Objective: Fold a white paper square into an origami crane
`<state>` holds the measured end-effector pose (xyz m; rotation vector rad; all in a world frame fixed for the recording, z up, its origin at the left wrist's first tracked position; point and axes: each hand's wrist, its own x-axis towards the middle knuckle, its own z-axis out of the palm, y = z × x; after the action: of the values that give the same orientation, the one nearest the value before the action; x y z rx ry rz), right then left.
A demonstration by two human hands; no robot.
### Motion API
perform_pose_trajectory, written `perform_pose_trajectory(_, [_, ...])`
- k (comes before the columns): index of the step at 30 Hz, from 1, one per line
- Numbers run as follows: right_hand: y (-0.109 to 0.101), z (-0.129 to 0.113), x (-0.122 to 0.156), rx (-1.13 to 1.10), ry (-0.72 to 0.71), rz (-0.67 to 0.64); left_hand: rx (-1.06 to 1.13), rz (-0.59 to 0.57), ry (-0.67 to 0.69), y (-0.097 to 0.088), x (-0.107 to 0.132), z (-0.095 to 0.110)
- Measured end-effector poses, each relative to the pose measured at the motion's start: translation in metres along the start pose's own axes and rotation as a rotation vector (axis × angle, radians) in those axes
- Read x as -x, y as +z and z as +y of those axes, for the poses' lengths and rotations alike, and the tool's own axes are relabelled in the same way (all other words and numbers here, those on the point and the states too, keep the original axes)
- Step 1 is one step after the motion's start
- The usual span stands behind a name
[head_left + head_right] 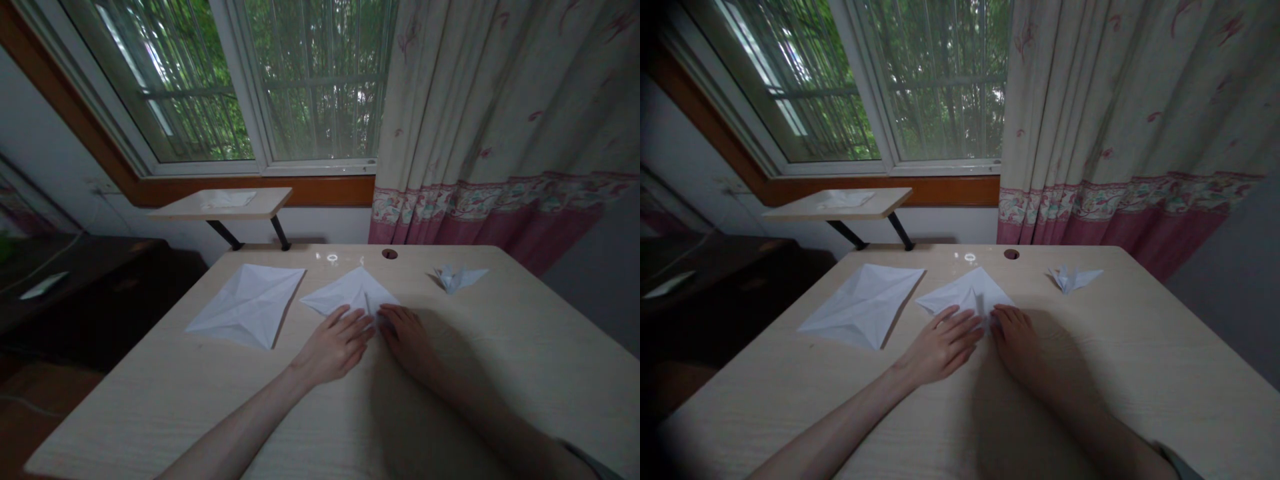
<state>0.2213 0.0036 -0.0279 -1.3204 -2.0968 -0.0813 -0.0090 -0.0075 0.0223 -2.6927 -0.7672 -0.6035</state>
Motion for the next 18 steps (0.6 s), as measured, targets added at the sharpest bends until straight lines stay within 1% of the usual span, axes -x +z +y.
perform_pose_trajectory(5, [0.004,0.003,0.002,-0.021,-0.013,-0.002,-0.091,-0.06,-0.053,0.003,0.001,-0.001])
perform_pose_trajectory(11, [0.002,0.004,0.004,0.043,-0.094,-0.089,-0.093,-0.07,-0.097,0.004,0.001,-0.001])
perform_pose_trajectory(14, [0.0,-0.001,0.004,0.086,-0.113,-0.105,-0.104,-0.057,-0.089,0.006,0.002,-0.003])
perform_pose_trajectory(18, [-0.007,-0.01,0.001,0.148,-0.132,-0.103,-0.135,-0.053,-0.044,0.008,0.004,-0.007])
